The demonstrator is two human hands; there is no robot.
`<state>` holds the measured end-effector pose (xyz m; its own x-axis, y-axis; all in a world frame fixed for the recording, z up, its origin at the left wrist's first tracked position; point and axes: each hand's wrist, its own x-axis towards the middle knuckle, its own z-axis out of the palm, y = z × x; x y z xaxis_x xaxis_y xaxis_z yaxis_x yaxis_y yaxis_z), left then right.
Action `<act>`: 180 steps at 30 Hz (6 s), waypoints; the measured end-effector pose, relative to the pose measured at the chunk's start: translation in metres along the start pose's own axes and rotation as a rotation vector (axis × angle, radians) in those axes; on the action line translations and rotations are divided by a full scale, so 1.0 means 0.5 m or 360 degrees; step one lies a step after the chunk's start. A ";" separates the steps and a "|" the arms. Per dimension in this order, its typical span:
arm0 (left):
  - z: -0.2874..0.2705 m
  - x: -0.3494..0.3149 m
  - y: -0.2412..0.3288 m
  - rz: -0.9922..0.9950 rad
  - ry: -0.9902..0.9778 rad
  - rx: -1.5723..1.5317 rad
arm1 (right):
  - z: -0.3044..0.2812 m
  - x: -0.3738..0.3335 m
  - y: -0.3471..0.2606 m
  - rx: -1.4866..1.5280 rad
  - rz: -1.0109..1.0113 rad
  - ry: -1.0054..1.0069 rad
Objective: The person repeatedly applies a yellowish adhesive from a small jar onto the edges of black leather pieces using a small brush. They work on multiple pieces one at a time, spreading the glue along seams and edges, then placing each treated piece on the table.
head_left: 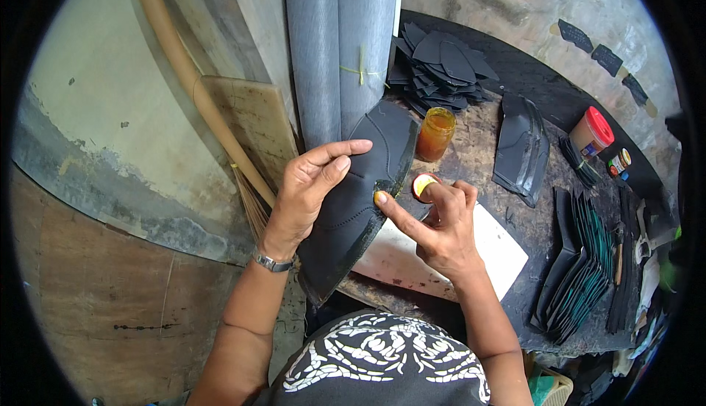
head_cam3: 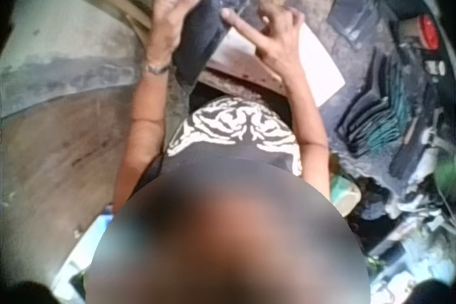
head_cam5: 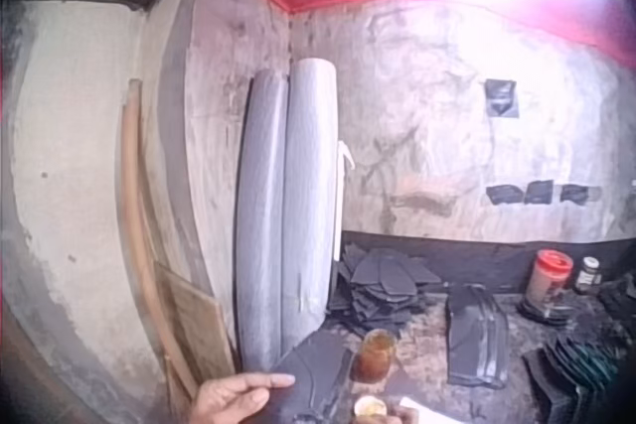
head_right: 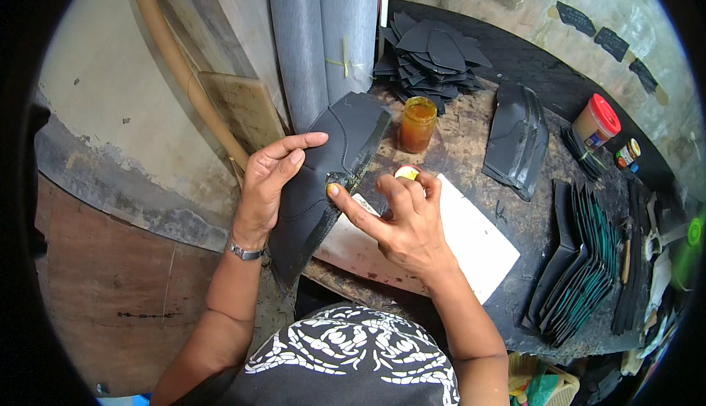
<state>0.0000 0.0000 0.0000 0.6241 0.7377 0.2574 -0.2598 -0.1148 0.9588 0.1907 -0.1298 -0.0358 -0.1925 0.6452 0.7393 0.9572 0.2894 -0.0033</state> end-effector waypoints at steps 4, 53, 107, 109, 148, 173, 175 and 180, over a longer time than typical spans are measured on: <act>-0.001 -0.001 0.002 -0.0005 0.0034 0.0012 | 0.005 0.005 0.002 -0.0077 -0.0041 0.0118; 0.395 0.510 -0.302 -0.0126 -0.0095 -0.0257 | -0.005 -0.217 0.570 -0.0022 0.1953 0.0644; 0.067 0.141 0.108 0.0290 0.0068 -0.0071 | -0.005 0.075 0.264 0.0417 0.0874 -0.0057; 0.034 0.116 0.085 0.0145 0.0068 -0.0128 | 0.046 0.080 0.272 0.0201 0.0783 -0.0225; -0.019 0.077 0.030 -0.0301 -0.0132 -0.0503 | -0.012 0.083 0.030 0.0982 0.0334 -0.0096; -0.022 0.084 0.023 -0.0443 -0.0183 -0.0585 | -0.027 0.086 0.038 -0.0195 -0.0263 0.0066; -0.022 0.084 0.022 -0.0445 -0.0167 -0.0552 | -0.027 0.079 0.039 -0.0147 -0.0332 0.0079; -0.015 0.081 0.021 -0.0448 -0.0176 -0.0566 | -0.022 0.064 0.054 0.0201 -0.0229 0.0104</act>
<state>0.0169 0.0337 0.0198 0.7765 0.6297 0.0229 -0.2936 0.3294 0.8974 0.2129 -0.1089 -0.0050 -0.3067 0.5449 0.7804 0.8854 0.4643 0.0238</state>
